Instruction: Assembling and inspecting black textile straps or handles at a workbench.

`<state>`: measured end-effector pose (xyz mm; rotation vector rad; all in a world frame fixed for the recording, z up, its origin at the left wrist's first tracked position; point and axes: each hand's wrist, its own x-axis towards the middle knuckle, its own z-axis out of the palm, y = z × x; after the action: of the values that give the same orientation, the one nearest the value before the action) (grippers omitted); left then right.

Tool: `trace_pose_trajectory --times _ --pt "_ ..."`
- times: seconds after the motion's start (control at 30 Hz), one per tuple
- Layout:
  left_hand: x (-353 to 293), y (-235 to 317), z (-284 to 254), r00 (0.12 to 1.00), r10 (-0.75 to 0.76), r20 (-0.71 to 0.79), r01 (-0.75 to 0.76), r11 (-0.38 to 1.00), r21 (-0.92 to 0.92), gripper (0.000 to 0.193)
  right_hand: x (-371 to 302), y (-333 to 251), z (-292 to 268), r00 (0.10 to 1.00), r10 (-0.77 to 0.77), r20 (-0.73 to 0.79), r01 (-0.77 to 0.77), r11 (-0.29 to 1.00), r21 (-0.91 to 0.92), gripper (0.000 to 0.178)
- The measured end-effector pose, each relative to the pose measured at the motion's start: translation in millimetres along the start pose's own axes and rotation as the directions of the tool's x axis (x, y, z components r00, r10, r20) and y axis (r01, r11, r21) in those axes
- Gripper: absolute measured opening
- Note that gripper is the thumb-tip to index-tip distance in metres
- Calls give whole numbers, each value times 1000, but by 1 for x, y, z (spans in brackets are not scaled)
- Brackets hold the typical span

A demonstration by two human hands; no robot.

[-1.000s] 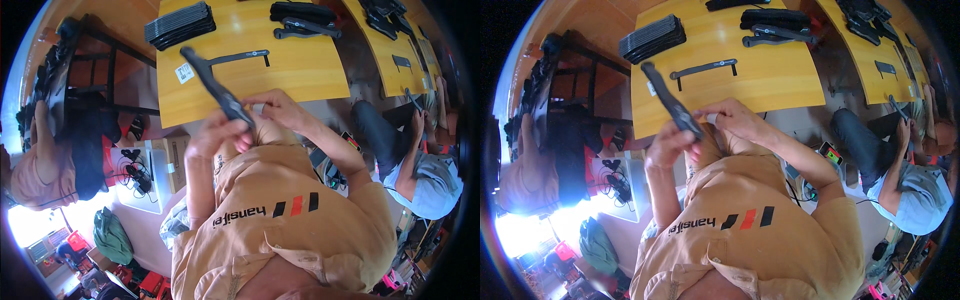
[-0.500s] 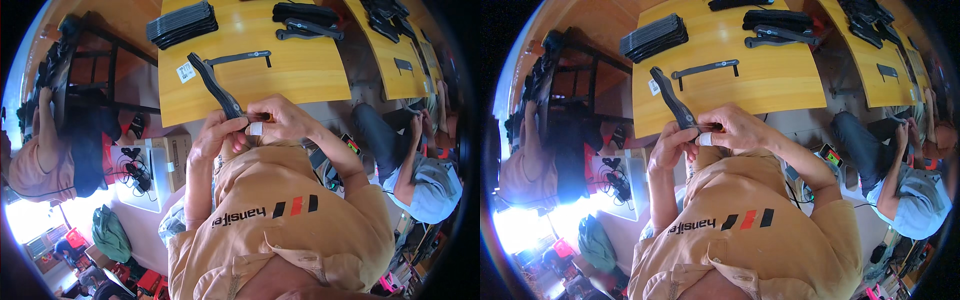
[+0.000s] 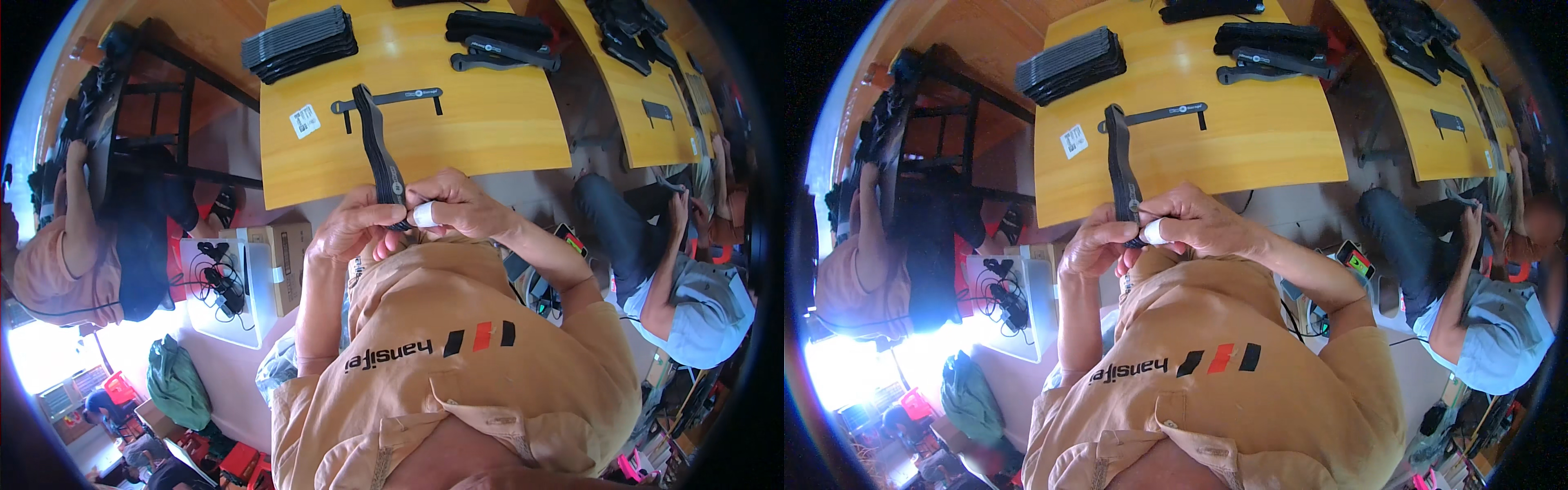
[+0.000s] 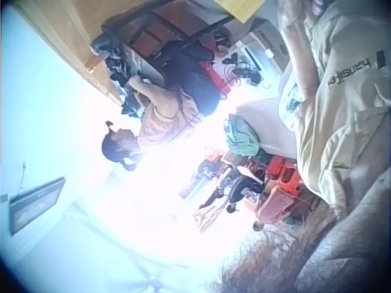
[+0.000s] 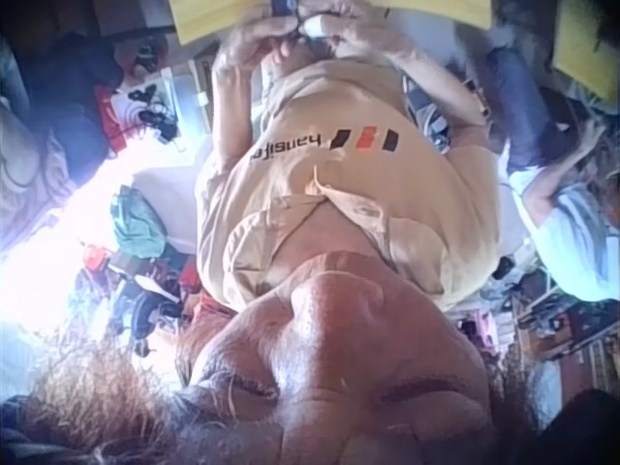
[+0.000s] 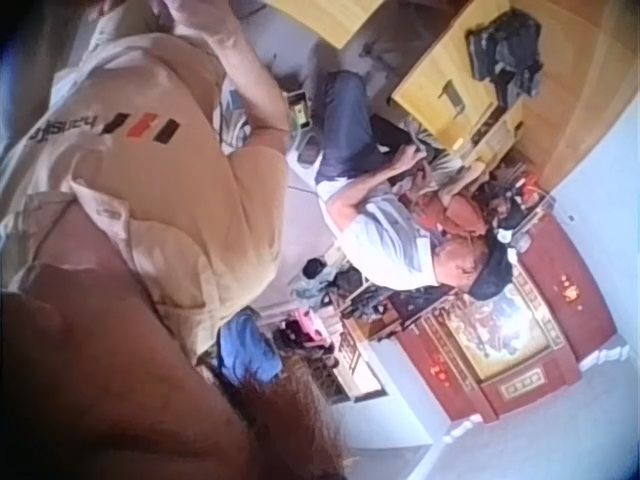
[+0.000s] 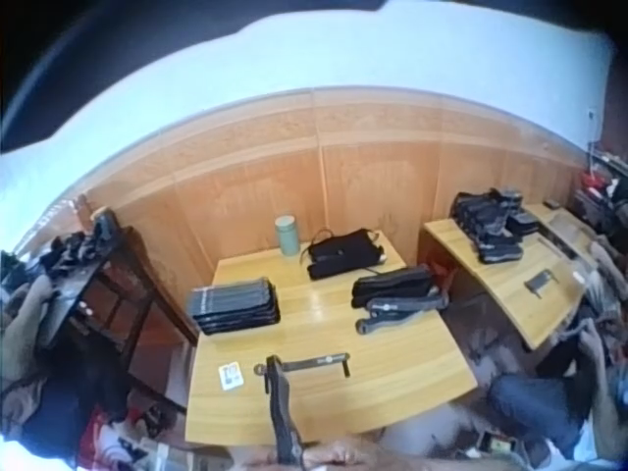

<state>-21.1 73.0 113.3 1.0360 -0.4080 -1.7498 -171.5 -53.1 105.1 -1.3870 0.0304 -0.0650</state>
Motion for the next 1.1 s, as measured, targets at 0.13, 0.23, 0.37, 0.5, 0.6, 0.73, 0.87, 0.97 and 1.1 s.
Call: trace_pose_trajectory --times 0.13,0.23,0.37,0.5,0.6,0.73,0.87,0.97,1.1 --pt "0 -9 1 983 118 143 -97 984 -147 20 -4 -12 3 988 155 21 -148 883 446 15" --pt "-4 -9 11 979 150 136 -121 972 -201 19 -5 -9 6 980 199 11 -170 804 570 18" --pt "-5 -11 13 970 180 162 -146 968 -203 16 -9 -4 14 964 267 7 -163 567 807 21" --pt "-6 -8 12 986 146 85 -138 986 -92 17 -7 7 13 994 90 53 -97 592 800 17" --pt "0 -12 13 977 128 -171 -124 992 34 21 -5 0 18 931 -111 -348 107 994 -30 11" --pt "7 -16 14 963 133 -233 -113 989 94 21 -5 6 19 868 -364 -338 145 837 -528 2" --pt "6 -16 10 977 104 -185 -91 993 82 22 -3 13 19 891 -305 -338 182 919 -348 9" --pt "-1 -21 10 995 82 -49 -82 997 17 23 -7 4 17 945 19 -325 40 984 175 12" --pt "-7 -27 10 990 60 126 -47 993 -104 27 -13 -2 7 897 342 -280 -105 780 617 9"
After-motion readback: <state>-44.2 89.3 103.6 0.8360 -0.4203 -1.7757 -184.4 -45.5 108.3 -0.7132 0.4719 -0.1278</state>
